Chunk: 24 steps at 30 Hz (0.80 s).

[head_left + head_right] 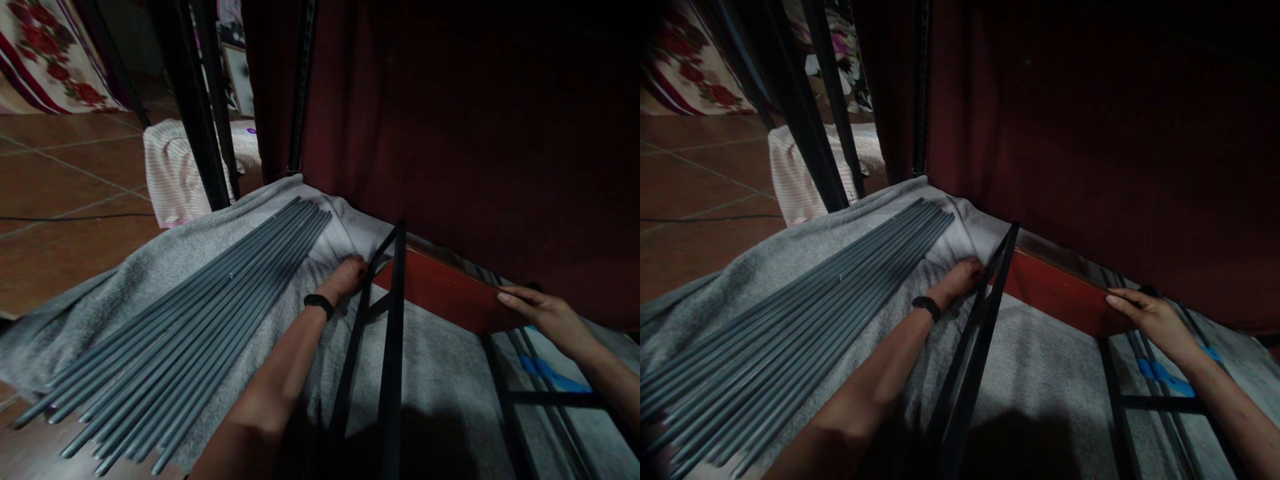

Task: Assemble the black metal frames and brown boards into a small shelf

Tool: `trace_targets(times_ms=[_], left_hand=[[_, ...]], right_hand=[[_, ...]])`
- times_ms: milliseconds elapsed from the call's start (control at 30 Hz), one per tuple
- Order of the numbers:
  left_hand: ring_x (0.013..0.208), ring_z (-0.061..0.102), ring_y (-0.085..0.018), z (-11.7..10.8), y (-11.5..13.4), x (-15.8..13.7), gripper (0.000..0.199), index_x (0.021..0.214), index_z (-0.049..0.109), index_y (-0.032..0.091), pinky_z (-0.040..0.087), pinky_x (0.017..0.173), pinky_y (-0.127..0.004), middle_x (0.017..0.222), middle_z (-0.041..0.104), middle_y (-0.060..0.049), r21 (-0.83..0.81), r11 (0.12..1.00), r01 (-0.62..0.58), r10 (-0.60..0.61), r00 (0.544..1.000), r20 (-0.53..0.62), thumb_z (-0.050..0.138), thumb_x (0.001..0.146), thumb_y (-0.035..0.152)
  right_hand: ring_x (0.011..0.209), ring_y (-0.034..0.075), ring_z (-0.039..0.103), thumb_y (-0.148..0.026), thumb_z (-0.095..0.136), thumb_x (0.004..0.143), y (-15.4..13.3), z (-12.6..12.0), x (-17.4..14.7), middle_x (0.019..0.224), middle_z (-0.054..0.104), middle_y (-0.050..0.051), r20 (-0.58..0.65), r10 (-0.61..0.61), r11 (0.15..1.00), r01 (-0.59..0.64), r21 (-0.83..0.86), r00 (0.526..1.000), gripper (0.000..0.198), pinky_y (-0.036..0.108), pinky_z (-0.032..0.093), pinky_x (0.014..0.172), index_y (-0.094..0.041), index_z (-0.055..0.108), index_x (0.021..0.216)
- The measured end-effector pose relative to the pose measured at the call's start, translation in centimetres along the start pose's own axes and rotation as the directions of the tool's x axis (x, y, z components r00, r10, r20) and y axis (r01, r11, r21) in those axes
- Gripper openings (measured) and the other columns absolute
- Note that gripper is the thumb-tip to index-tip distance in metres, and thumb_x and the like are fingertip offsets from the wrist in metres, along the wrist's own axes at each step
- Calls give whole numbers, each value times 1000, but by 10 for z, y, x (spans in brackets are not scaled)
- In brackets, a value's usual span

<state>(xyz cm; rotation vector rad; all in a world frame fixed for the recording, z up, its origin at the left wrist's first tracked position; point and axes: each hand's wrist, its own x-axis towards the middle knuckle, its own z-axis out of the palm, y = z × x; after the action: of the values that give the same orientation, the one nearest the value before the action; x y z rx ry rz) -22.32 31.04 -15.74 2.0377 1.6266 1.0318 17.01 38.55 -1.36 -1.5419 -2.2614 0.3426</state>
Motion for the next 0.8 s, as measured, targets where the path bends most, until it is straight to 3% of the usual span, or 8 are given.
trace_targets(times_ms=[133,267,367,600,800], left_hand=[[80,57,-15,1,4,-1,20,79,64,14,48,81,-26,88,61,-6,47,996,-69,69,998,9,47,83,4],[85,59,-15,-2,0,-3,14,87,66,13,48,82,-25,94,63,-6,-23,1000,-17,17,1000,-16,54,82,8],[84,59,-16,-2,-2,-3,14,83,67,13,48,82,-26,92,63,-6,14,1000,7,-7,1000,-2,54,83,9],[87,59,-17,0,4,-4,22,87,67,15,47,86,-27,93,64,-7,111,986,-128,128,992,3,48,84,5],[84,61,-16,-3,-3,-3,13,86,70,14,49,82,-25,93,65,-6,-18,1000,17,-17,1000,-2,58,83,12]], right_hand=[[101,33,68,-61,68,66,1,0,1,104,76,5,56,92,990,-97,101,994,50,40,55,89,-23,78,97],[106,34,66,-61,69,63,-3,0,0,105,76,5,61,143,980,-150,130,988,53,42,52,94,-22,77,97],[109,34,65,-61,69,64,-3,0,-1,106,75,5,68,147,978,-155,136,987,52,42,51,97,-23,77,98],[108,32,66,-59,69,67,0,1,-2,107,75,5,59,143,981,-150,124,988,51,38,54,93,-22,76,101],[104,33,67,-59,70,62,-4,1,-1,105,76,5,49,151,978,-157,137,987,50,40,54,91,-23,77,96]])
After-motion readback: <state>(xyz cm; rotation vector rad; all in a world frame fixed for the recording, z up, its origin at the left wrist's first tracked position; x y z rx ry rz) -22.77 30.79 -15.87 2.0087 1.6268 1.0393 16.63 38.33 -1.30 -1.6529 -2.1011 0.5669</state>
